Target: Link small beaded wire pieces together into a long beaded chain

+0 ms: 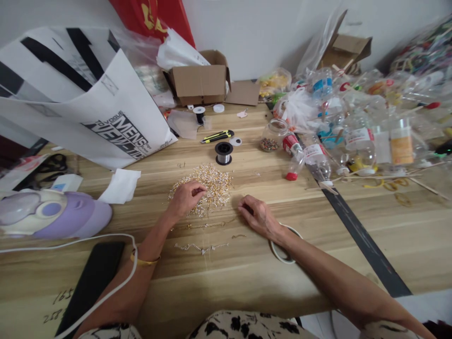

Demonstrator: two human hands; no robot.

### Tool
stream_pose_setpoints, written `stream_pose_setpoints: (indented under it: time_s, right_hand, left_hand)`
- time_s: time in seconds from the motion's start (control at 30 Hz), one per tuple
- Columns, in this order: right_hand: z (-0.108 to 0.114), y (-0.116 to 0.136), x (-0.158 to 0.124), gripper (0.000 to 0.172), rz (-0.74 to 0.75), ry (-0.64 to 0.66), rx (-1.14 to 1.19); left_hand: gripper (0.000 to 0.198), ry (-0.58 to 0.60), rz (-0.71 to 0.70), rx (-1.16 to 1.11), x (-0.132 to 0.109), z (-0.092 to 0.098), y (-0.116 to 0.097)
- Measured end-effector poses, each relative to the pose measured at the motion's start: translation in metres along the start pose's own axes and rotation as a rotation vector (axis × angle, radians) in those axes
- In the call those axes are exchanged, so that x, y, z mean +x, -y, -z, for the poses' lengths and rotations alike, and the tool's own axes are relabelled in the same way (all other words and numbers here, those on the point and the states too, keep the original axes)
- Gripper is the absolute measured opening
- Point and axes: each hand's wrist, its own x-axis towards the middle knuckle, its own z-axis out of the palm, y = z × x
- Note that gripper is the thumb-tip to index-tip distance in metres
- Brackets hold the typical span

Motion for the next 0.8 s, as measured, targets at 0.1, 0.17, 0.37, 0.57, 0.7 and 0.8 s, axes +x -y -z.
stream_pose_setpoints:
  time_s: [0.1, 0.17, 0.37, 0.57, 0.7, 0.8]
  right_hand:
    - [0.0, 0.0006, -0.0001, 0.008, -0.003, -0.005, 0.001]
    - [-0.0001, 0.0008, -0.0001, 0.009, -0.003, -0.005, -0.002]
    - [0.0, 0.0006, -0.0003, 0.009, 0.005, -0.007, -0.005]
    - [-0.0005, -0.0002, -0.0004, 0.008, -0.002, 0.0, 0.001]
    - [-0.001, -0.0009, -0.0005, 0.008, 0.004, -0.007, 0.004]
    - [-0.001, -0.0009, -0.0005, 0.008, 0.006, -0.004, 0.003]
  left_hand:
    - [0.011, 0.011, -0.003, -0.006, -0.0001, 0.0, -0.0008]
    - [0.012, 0.005, 0.0, -0.011, -0.0001, -0.0005, -0.001]
    - [0.013, 0.004, 0.035, -0.04, -0.0004, -0.0009, -0.0012]
    - [0.015, -0.004, 0.055, -0.052, -0.0004, -0.0019, 0.0009]
    - [0.016, -0.009, 0.055, -0.066, -0.0003, -0.0026, 0.0014]
    - [0.017, -0.012, 0.05, -0.052, -0.0003, -0.0021, 0.0015]
